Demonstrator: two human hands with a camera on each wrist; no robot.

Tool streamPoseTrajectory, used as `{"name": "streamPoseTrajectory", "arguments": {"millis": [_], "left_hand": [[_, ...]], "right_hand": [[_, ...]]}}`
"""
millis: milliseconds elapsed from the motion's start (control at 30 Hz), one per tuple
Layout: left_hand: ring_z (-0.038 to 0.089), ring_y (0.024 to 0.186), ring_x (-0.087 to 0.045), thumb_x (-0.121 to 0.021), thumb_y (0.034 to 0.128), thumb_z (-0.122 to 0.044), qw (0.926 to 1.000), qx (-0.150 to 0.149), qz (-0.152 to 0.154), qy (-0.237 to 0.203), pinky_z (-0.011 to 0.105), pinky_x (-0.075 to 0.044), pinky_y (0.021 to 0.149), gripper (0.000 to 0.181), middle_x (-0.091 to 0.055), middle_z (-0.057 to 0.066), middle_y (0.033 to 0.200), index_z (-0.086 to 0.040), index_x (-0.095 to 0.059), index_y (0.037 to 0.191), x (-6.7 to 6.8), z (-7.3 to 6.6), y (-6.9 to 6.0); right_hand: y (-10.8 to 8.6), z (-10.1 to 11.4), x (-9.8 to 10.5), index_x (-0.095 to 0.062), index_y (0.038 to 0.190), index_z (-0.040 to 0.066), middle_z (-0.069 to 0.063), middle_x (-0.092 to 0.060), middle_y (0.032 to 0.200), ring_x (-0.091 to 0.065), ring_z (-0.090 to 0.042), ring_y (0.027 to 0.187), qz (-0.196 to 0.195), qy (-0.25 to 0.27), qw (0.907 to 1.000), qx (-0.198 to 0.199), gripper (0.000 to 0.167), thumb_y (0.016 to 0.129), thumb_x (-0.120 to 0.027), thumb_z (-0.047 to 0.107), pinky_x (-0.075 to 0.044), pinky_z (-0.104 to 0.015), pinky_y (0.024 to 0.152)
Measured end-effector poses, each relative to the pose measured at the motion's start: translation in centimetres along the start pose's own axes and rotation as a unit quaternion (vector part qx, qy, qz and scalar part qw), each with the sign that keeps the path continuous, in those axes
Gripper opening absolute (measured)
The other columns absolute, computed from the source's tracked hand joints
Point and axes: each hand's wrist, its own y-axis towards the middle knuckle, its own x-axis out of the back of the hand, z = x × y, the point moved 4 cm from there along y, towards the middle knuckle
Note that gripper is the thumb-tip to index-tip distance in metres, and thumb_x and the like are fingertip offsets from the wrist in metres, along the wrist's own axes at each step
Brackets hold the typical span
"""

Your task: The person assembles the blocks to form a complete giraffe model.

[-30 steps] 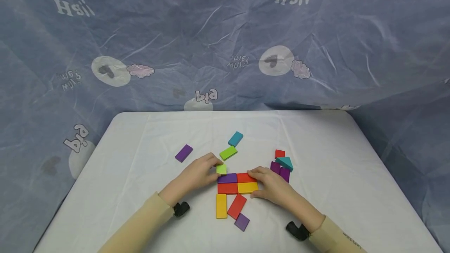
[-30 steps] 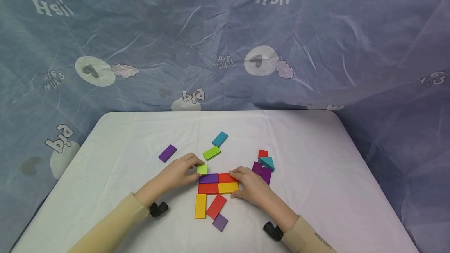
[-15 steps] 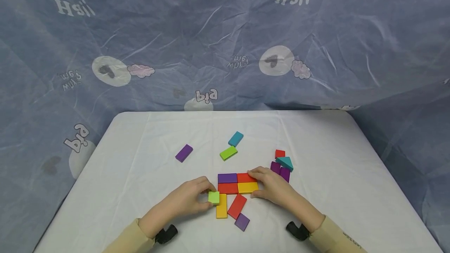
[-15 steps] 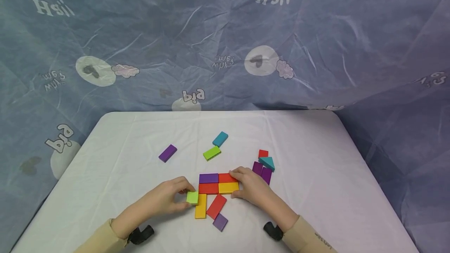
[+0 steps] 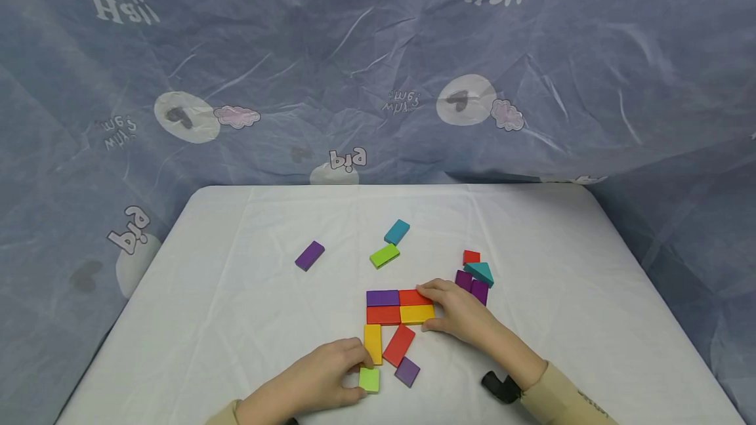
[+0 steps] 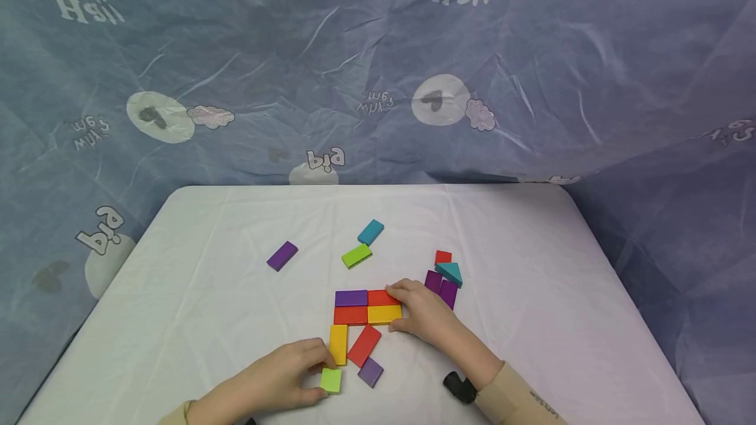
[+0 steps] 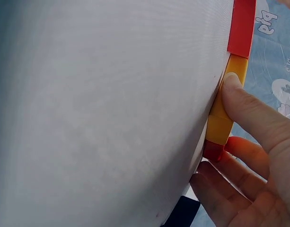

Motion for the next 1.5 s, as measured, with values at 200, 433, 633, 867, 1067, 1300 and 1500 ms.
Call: {"name": "streamPoseTrajectory", "arguments": {"millis": [200,433,633,867,1067,1300,1500], "left_hand": [[-0.004,0.077,-0.048,-0.080,0.0811,-0.024,0.9994,0.023,0.013,0.023,0.013,-0.050,0.076,0.026,-0.058,-0.015,0.096,-0.020,-0.065,0.103,-0.9,-0.4,0.1],[-0.003,0.073,-0.045,-0.080,0.0807,-0.027,0.9980,0.053,0.001,0.033,0.012,-0.048,0.071,0.028,-0.053,-0.013,0.091,-0.020,-0.061,0.099,-1.1,-0.4,0.2],[-0.002,0.066,-0.041,-0.080,0.0808,-0.023,0.9981,0.052,-0.019,0.027,0.012,-0.040,0.061,0.027,-0.046,-0.012,0.083,-0.020,-0.056,0.093,-1.0,-0.4,0.2],[-0.002,0.067,-0.042,-0.079,0.0817,-0.027,0.9978,0.050,-0.039,0.018,0.012,-0.041,0.062,0.026,-0.048,-0.011,0.081,-0.020,-0.056,0.092,-0.7,-0.1,0.4],[0.005,0.090,-0.055,-0.073,0.0860,-0.030,0.9929,0.064,-0.095,0.031,0.024,-0.054,0.081,0.031,-0.059,-0.005,0.104,-0.016,-0.060,0.111,1.2,1.5,1.5],[0.024,0.138,-0.043,-0.071,0.0881,-0.041,0.9953,0.067,-0.069,0.018,0.046,-0.043,0.110,0.068,-0.040,0.005,0.153,-0.019,-0.044,0.147,2.4,3.3,3.4],[0.024,0.143,-0.038,-0.070,0.0878,-0.043,0.9976,0.057,-0.035,0.018,0.046,-0.042,0.111,0.069,-0.035,0.001,0.159,-0.027,-0.044,0.149,2.0,4.4,5.0]], "right_hand": [[0.0,0.0,0.0,-0.064,0.132,0.010,-0.004,-0.065,0.126,-0.059,-0.023,0.119,0.001,0.001,1.0000,-0.004,0.064,0.074,-0.087,0.025,-0.053,-0.041,0.097],[0.1,0.0,0.0,-0.063,0.133,0.011,-0.004,-0.065,0.127,-0.059,-0.023,0.120,0.002,-0.002,1.0000,-0.008,0.065,0.074,-0.087,0.026,-0.053,-0.040,0.098],[0.0,-0.1,0.0,-0.064,0.132,0.010,-0.004,-0.065,0.126,-0.059,-0.023,0.119,-0.001,-0.001,1.0000,-0.003,0.065,0.074,-0.087,0.025,-0.054,-0.041,0.097],[0.0,-0.1,0.0,-0.064,0.132,0.009,-0.004,-0.065,0.126,-0.059,-0.023,0.119,-0.002,0.001,1.0000,0.001,0.064,0.074,-0.087,0.024,-0.054,-0.041,0.096],[0.1,-0.1,0.0,-0.064,0.132,0.010,-0.004,-0.065,0.126,-0.059,-0.023,0.119,0.002,0.005,1.0000,-0.005,0.065,0.074,-0.087,0.024,-0.054,-0.041,0.096],[0.1,0.0,0.0,-0.063,0.132,0.010,-0.004,-0.065,0.126,-0.059,-0.023,0.119,0.008,0.010,0.9999,-0.008,0.064,0.074,-0.087,0.024,-0.054,-0.041,0.096],[0.1,0.0,0.0,-0.064,0.131,0.010,-0.004,-0.065,0.125,-0.060,-0.023,0.118,0.005,0.005,0.9999,-0.008,0.064,0.073,-0.087,0.025,-0.054,-0.041,0.096]]}}
